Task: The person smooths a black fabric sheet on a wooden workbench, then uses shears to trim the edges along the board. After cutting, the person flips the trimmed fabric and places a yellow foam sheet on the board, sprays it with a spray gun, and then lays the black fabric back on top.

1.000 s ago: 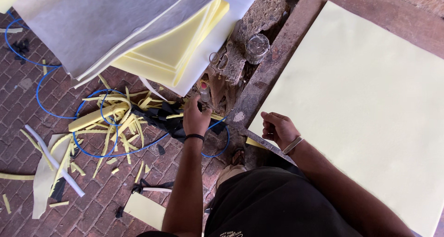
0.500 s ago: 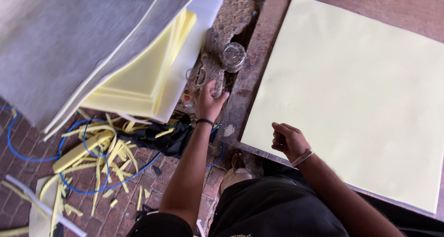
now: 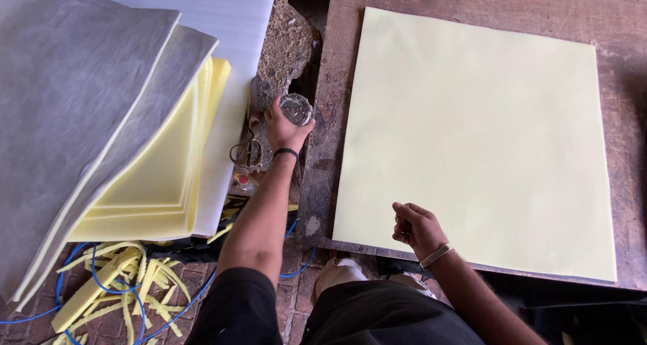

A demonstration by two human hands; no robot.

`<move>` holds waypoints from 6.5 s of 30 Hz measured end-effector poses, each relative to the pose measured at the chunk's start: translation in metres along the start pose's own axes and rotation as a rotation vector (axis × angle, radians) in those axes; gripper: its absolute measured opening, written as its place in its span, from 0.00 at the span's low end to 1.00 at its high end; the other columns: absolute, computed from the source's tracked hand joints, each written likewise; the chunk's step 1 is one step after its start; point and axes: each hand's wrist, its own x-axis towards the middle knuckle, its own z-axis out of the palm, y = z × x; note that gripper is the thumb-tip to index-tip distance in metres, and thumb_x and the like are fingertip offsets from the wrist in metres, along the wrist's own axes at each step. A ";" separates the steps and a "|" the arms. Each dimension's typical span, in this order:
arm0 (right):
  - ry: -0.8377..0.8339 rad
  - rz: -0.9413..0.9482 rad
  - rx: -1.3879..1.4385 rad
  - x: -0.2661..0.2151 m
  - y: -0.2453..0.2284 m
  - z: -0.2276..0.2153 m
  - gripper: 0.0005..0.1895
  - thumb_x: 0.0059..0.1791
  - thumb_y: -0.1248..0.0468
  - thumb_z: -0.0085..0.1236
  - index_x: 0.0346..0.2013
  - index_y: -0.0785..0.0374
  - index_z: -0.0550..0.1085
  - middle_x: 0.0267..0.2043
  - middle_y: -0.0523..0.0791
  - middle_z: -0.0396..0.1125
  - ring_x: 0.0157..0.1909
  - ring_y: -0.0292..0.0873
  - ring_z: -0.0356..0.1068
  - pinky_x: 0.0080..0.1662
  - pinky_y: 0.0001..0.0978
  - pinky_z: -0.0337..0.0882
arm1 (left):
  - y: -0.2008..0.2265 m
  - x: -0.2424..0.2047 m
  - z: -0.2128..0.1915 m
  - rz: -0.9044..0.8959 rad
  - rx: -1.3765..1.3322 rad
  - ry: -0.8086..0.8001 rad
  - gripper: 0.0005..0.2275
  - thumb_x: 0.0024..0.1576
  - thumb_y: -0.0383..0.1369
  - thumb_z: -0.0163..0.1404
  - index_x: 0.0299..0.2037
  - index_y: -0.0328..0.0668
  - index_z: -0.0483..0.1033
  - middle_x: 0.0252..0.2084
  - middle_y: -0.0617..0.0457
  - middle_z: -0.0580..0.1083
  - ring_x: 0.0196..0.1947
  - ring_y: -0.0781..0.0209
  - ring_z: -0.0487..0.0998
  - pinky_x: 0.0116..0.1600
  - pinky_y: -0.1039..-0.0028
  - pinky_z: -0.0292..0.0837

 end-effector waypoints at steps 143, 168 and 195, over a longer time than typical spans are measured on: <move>0.790 -0.412 0.160 -0.146 0.072 -0.335 0.07 0.50 0.67 0.63 0.38 0.69 0.76 0.27 0.45 0.69 0.23 0.40 0.69 0.27 0.34 0.71 | 0.080 -0.367 0.021 0.011 -0.200 -0.986 0.11 0.49 0.28 0.65 0.42 0.36 0.81 0.25 0.52 0.80 0.25 0.68 0.76 0.33 0.77 0.70; -0.005 -0.432 -0.397 -0.060 0.008 -0.021 0.12 0.50 0.67 0.63 0.43 0.75 0.77 0.27 0.45 0.70 0.23 0.37 0.69 0.27 0.32 0.72 | -0.103 -0.328 -0.156 -0.274 -0.388 -0.420 0.13 0.50 0.27 0.65 0.44 0.33 0.81 0.29 0.54 0.79 0.27 0.69 0.75 0.34 0.78 0.70; 0.071 -0.274 -0.475 -0.064 0.002 -0.138 0.14 0.48 0.67 0.64 0.44 0.76 0.78 0.24 0.45 0.72 0.22 0.38 0.70 0.26 0.34 0.72 | 0.012 -0.348 -0.080 -0.196 -0.140 -0.670 0.13 0.50 0.31 0.64 0.44 0.38 0.82 0.32 0.53 0.82 0.28 0.68 0.80 0.35 0.74 0.76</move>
